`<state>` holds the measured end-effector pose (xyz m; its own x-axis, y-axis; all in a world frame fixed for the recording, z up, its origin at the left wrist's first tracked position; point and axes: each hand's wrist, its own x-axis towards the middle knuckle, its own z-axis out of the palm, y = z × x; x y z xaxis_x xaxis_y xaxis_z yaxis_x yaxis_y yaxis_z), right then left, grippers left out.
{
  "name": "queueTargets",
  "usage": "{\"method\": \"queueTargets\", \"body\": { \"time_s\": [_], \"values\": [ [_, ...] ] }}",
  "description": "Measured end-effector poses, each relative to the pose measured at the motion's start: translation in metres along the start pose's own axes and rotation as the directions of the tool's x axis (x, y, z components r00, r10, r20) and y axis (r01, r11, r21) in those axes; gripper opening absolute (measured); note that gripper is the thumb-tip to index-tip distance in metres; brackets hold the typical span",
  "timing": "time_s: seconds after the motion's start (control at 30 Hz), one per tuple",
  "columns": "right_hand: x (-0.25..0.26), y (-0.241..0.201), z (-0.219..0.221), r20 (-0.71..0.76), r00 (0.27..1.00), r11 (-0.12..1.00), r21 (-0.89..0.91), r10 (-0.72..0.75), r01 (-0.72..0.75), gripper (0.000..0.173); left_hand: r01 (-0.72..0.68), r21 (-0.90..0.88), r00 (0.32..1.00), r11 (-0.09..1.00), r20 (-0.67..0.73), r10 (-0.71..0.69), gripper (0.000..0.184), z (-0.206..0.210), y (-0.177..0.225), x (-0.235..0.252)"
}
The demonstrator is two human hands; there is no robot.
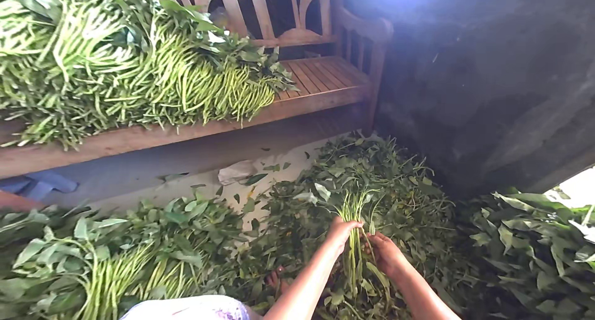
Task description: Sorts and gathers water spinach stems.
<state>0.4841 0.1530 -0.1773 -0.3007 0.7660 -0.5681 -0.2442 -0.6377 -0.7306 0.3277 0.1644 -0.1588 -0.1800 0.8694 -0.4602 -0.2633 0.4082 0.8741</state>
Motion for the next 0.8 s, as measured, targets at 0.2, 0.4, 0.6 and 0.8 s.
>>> {"method": "queueTargets", "body": {
  "time_s": [0.2, 0.4, 0.6, 0.8],
  "values": [
    [-0.004, 0.001, -0.01, 0.092, 0.996, 0.81, -0.585, 0.017, 0.04, 0.031, 0.023, -0.035, 0.998, 0.999, -0.06, -0.025, 0.039, -0.001, -0.001, 0.006],
    [-0.003, 0.006, -0.034, -0.021, 0.948, -0.103, -0.995, 0.317, 0.012, 0.042, -0.044, -0.05, 0.988, 0.998, -0.15, 0.036, 0.029, -0.025, 0.012, 0.017],
    [-0.014, -0.032, -0.031, 0.085, 0.989, 0.144, -0.984, -0.124, 0.103, 0.044, -0.023, -0.119, 0.995, 0.993, -0.098, 0.011, 0.029, -0.032, 0.012, 0.014],
    [-0.009, 0.003, -0.005, 0.406, 0.914, 0.895, -0.398, -0.023, 0.2, 0.025, 0.091, -0.236, 0.995, 0.968, -0.006, -0.095, 0.031, -0.035, 0.014, 0.01]
  ]
}}
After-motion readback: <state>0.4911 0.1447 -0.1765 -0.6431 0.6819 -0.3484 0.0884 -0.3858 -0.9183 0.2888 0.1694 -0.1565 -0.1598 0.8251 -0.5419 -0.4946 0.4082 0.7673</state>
